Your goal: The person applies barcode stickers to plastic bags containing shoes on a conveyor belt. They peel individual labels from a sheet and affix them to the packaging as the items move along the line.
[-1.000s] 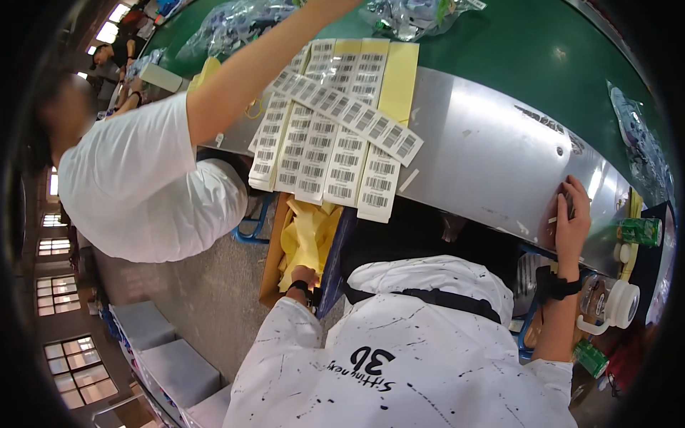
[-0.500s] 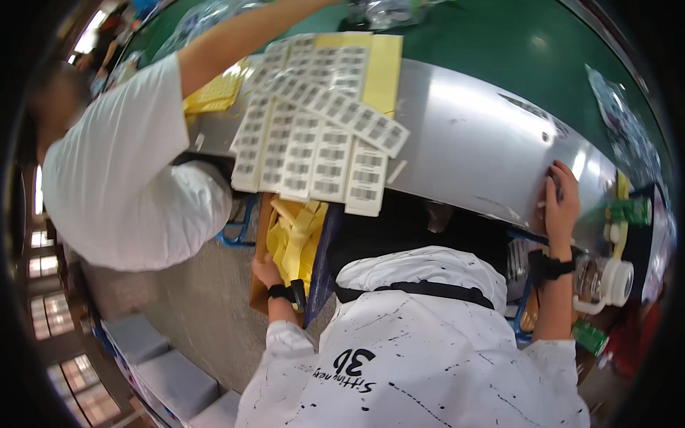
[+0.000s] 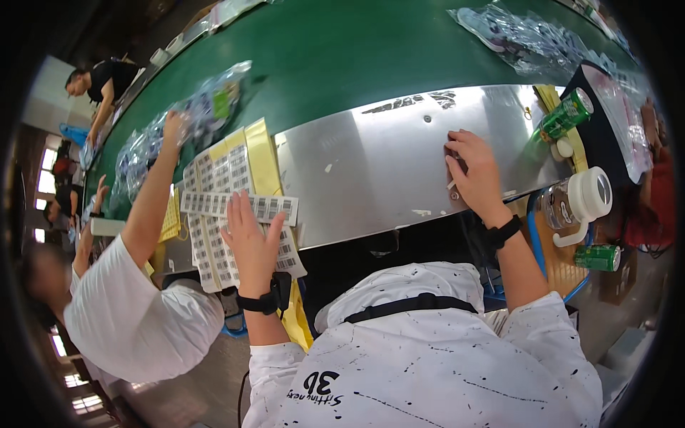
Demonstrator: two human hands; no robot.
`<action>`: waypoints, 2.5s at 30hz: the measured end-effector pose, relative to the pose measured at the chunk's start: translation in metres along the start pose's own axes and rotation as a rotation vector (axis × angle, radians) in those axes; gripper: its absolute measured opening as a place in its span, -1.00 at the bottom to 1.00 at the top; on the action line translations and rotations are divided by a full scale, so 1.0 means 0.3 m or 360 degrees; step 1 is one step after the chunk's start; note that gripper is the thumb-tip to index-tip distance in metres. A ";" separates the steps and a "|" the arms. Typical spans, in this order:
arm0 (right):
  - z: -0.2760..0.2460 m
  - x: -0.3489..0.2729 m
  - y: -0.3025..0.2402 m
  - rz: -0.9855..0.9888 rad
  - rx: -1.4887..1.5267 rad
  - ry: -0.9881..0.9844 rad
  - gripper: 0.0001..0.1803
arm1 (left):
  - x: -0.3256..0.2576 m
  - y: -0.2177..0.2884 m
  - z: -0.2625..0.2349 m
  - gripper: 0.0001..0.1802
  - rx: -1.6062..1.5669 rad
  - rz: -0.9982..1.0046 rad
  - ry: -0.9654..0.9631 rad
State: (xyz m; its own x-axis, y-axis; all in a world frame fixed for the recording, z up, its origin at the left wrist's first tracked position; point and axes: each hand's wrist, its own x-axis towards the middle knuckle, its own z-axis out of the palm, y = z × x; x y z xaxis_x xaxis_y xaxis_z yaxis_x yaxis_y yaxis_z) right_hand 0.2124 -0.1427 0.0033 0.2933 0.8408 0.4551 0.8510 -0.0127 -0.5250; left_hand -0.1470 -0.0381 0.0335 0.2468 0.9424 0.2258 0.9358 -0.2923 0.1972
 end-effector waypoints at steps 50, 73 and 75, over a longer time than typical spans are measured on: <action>-0.009 -0.067 -0.306 0.0923 0.1881 -0.0718 -0.66 | -0.110 0.340 -0.120 -0.69 -0.1540 0.0812 -0.0303; 0.121 -0.035 -0.241 0.0071 0.1322 -0.0898 -0.82 | -0.005 0.412 0.084 -0.51 -0.2306 0.0036 -0.0215; 0.119 -0.031 -0.229 -0.0030 0.1279 -0.0953 -0.80 | 0.028 0.396 0.113 -0.44 -0.2313 -0.0008 -0.0355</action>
State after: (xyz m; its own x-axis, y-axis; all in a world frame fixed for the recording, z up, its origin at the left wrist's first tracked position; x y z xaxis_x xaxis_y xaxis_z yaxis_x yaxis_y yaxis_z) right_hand 0.1356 -0.1304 0.0094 -0.1731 0.9738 0.1473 0.2413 0.1869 -0.9523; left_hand -0.0253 -0.0594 0.0265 0.4035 0.9094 0.1003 -0.1002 -0.0651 0.9928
